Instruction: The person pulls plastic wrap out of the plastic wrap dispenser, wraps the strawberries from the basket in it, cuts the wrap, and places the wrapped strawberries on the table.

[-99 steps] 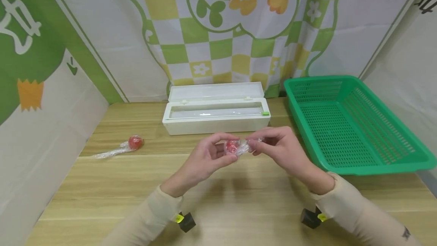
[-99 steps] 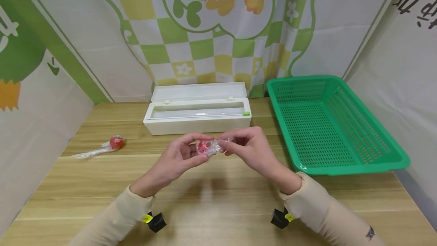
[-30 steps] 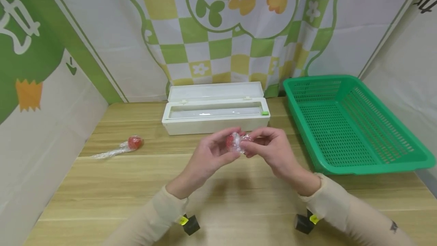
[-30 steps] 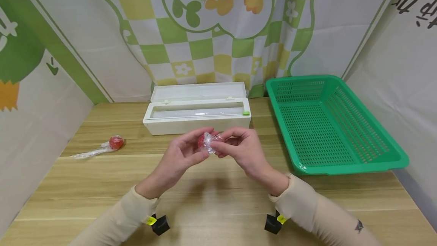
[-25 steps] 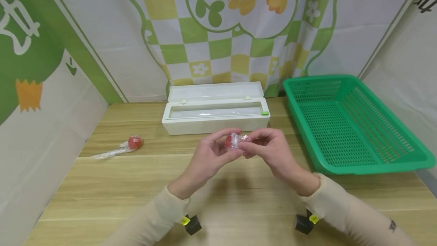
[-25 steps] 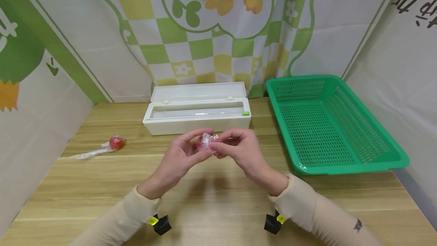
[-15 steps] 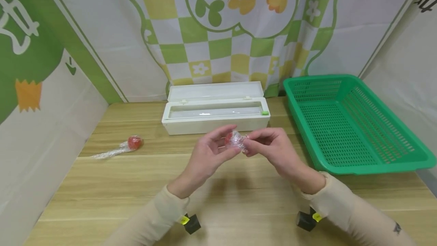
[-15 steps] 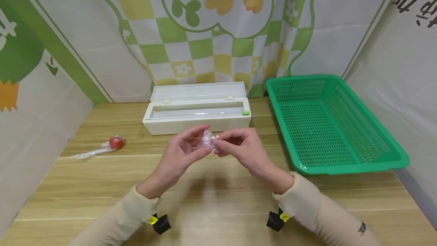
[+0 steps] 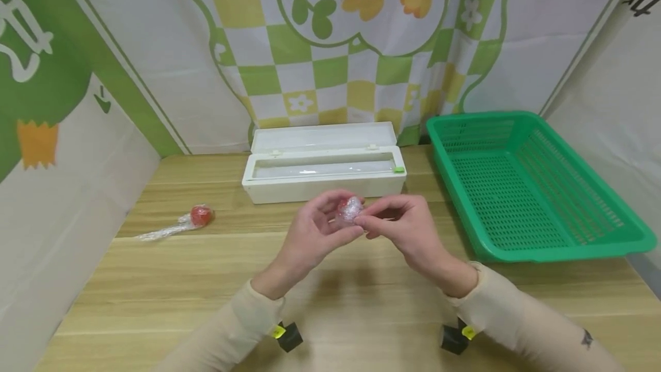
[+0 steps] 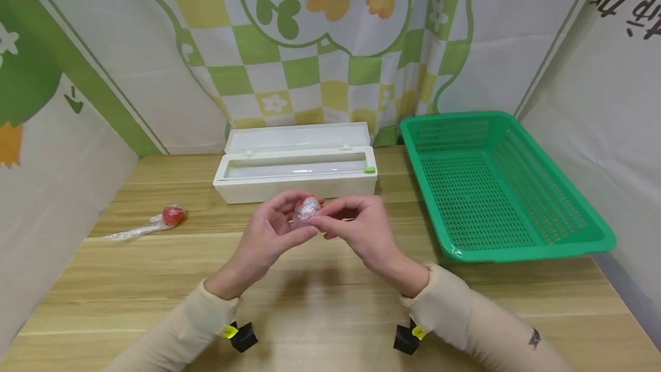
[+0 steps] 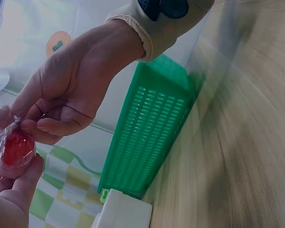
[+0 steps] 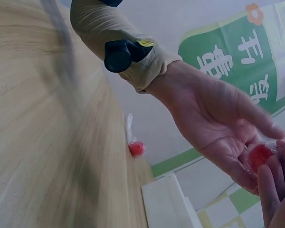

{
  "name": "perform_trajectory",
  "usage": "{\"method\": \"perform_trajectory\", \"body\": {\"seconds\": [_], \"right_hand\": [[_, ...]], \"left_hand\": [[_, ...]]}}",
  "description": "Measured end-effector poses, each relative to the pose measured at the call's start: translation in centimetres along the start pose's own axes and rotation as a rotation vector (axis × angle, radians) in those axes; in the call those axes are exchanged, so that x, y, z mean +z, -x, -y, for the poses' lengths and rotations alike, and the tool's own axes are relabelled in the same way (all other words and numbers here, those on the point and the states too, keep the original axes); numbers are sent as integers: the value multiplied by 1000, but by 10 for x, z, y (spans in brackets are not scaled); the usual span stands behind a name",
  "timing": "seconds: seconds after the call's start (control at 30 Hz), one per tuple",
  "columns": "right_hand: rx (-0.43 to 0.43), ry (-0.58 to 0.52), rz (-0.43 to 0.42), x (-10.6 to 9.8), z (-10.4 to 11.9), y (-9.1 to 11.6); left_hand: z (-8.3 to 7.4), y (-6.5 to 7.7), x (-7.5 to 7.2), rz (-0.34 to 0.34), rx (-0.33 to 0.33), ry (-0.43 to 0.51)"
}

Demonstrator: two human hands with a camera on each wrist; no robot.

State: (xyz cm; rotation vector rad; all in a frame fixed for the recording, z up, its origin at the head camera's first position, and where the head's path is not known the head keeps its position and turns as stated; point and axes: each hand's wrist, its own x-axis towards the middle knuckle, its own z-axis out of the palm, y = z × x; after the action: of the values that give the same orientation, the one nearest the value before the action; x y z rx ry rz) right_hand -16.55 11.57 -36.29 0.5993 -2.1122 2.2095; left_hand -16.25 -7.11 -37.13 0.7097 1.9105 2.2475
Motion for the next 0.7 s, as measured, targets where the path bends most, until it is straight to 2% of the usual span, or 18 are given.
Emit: {"method": "perform_trajectory", "body": {"seconds": [0.2, 0.37, 0.47, 0.57, 0.7], "right_hand": [[55, -21, -22, 2, 1, -2], [83, 35, 25, 0, 3, -4], [67, 108, 56, -3, 4, -4], [41, 148, 51, -3, 4, -4], [-68, 166, 7, -3, 1, -4]], "left_hand": [[0, -1, -3, -21, -24, -37], [-2, -1, -5, -64, -65, -71], [-2, -1, -6, -82, -77, -83], [-2, 0, -6, -74, -63, -71], [-2, 0, -5, -47, -50, -20]]}}
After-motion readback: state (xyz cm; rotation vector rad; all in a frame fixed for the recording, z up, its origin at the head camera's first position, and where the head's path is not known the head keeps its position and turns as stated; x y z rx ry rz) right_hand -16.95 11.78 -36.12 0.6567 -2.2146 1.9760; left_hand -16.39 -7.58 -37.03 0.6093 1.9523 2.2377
